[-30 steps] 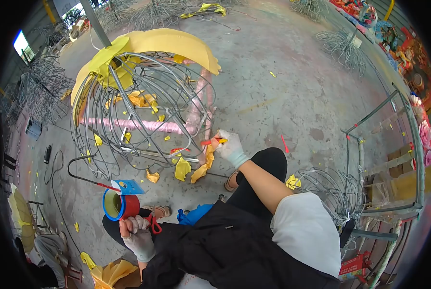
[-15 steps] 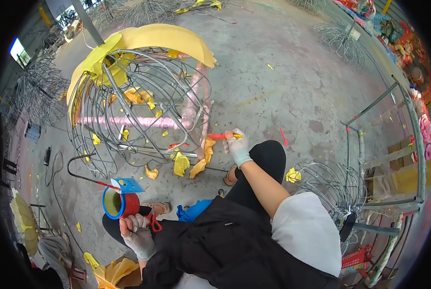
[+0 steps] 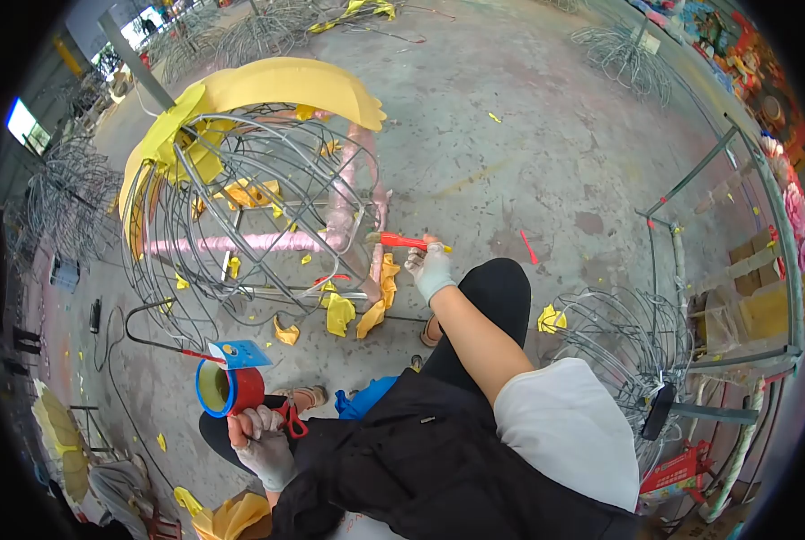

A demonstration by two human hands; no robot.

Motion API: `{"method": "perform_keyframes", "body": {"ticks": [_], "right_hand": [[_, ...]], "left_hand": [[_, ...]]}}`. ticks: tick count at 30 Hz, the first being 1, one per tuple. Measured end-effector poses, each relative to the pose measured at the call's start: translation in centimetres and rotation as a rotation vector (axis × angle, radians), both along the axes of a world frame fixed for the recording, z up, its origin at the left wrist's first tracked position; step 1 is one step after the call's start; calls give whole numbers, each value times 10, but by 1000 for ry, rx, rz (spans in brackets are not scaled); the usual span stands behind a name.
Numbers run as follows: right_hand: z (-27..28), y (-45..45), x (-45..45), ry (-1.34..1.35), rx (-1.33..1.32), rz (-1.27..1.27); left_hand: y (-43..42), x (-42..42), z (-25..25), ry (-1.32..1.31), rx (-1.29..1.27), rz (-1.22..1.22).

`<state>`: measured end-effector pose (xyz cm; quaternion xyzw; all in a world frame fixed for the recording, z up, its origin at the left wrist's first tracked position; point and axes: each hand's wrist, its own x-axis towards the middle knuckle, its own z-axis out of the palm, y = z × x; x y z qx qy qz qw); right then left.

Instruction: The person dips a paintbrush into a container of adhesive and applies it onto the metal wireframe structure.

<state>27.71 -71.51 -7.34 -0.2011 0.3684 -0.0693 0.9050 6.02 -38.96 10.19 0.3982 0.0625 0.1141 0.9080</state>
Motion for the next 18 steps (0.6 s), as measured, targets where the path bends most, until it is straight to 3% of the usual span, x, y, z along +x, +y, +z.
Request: {"method": "perform_keyframes", "body": {"ticks": [2,8,12,18], "right_hand": [[-13,-2,10,-18,265,-116],[1,-10,31,-116,253,-256],[2,-29,42,-371,-771,218],[45,-28,64,-374,-974,248]], "left_hand": [[1,-1,-1,2,-26,-10],[7,-2,-1,2,35,-14],[9,1,-4,-19,-10,-24],[-1,5,-1,-16,9,-51]]}}
